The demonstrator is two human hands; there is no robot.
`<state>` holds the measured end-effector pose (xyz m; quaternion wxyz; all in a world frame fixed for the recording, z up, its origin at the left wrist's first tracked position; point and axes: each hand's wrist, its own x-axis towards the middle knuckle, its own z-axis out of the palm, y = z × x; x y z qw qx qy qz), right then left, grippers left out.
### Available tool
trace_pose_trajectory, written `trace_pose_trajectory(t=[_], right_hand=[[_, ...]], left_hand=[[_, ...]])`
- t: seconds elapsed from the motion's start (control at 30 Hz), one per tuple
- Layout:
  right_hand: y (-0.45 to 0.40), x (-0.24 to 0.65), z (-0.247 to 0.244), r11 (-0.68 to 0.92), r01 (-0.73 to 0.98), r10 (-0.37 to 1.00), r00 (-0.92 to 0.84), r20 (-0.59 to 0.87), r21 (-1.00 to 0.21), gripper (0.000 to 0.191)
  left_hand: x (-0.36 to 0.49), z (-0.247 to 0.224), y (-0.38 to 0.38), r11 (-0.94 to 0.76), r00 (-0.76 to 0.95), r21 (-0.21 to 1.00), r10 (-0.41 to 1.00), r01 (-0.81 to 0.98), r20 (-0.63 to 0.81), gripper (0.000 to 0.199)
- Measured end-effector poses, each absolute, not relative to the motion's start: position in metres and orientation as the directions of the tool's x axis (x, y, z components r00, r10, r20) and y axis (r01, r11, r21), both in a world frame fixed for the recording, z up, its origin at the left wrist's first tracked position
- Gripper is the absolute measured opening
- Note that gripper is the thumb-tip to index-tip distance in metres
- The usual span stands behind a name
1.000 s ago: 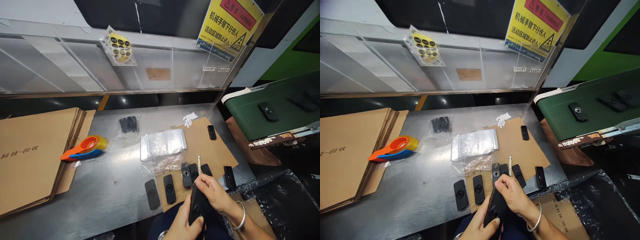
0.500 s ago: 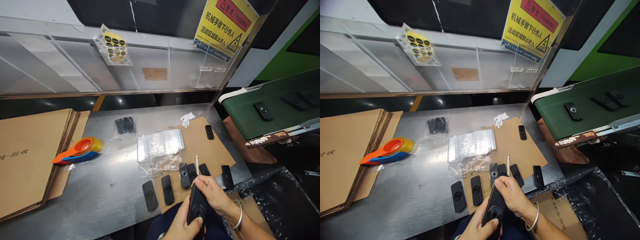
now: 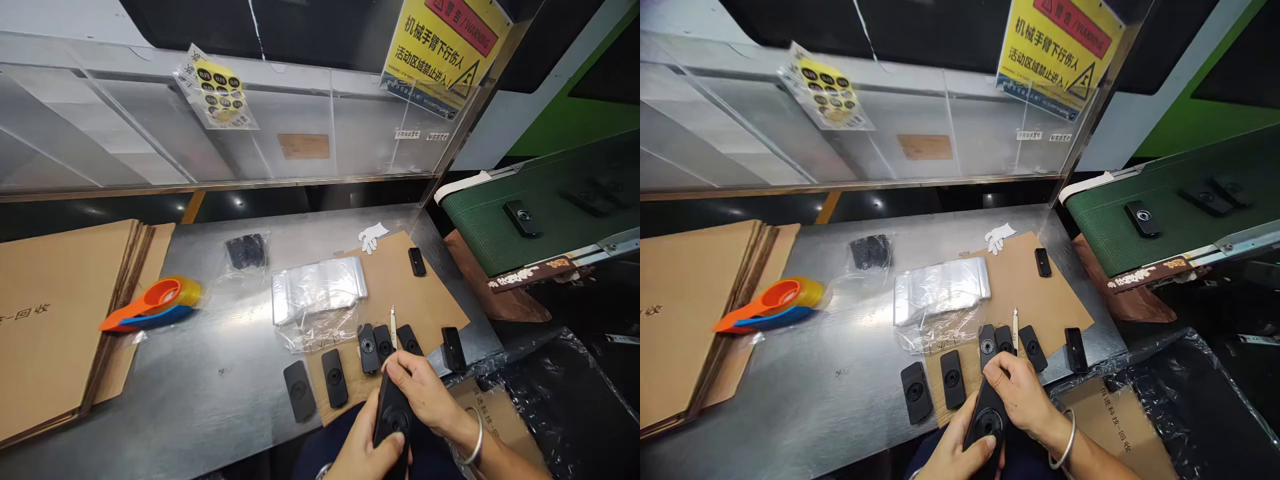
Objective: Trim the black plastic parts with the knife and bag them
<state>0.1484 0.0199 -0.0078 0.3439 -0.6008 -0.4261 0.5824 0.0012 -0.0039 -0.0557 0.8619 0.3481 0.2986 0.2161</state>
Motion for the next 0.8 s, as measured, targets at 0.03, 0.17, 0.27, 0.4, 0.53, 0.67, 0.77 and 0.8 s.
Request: trace_pose_trajectory(t=[0.03,0.17,0.27,0.4,0.53,0.67,0.77,0.8], right_hand=[[0.020,0.152,-0.006,-0.417,0.066,0.902,-0.095,-0.422,-0.906,0.034],[0.017,0.168,0.002,-0.505,-0.103,0.816,-0.382,-0.435,-0.857,0.044],[0.014,0.167,0.000,-0.498,-0.092,0.833,-0.327,-0.447,-0.862,0.041],[0.014,0.151,-0.010,-0.422,0.099,0.898,-0.091,-0.430,-0.901,0.031],[0.018,0.145,-0.012,-0.441,0.133,0.897,0.051,-0.438,-0.888,0.038],[0.019,0.158,-0.002,-0.494,-0.040,0.865,-0.118,-0.487,-0.868,0.037],[0.015,0.164,0.000,-0.457,0.003,0.867,-0.224,-0.446,-0.890,0.048],[0.014,0.163,-0.001,-0.434,0.053,0.878,-0.200,-0.435,-0.899,0.048]], left_hand=[[0.001,-0.057,-0.003,0.697,0.750,0.695,0.553,-0.179,-0.362,0.081],[-0.003,-0.060,-0.001,0.805,0.802,0.570,0.447,-0.166,-0.397,0.080],[-0.004,-0.056,-0.002,0.746,0.757,0.653,0.500,-0.129,-0.421,0.072],[-0.001,-0.047,-0.004,0.626,0.691,0.777,0.590,-0.065,-0.418,0.063],[0.003,-0.042,-0.001,0.748,0.744,0.652,0.504,-0.123,-0.439,0.069],[0.001,-0.039,0.006,0.806,0.799,0.559,0.460,-0.193,-0.387,0.062],[0.000,-0.040,0.006,0.801,0.794,0.559,0.475,-0.213,-0.378,0.056],[0.000,-0.041,0.004,0.795,0.786,0.567,0.485,-0.214,-0.383,0.057]])
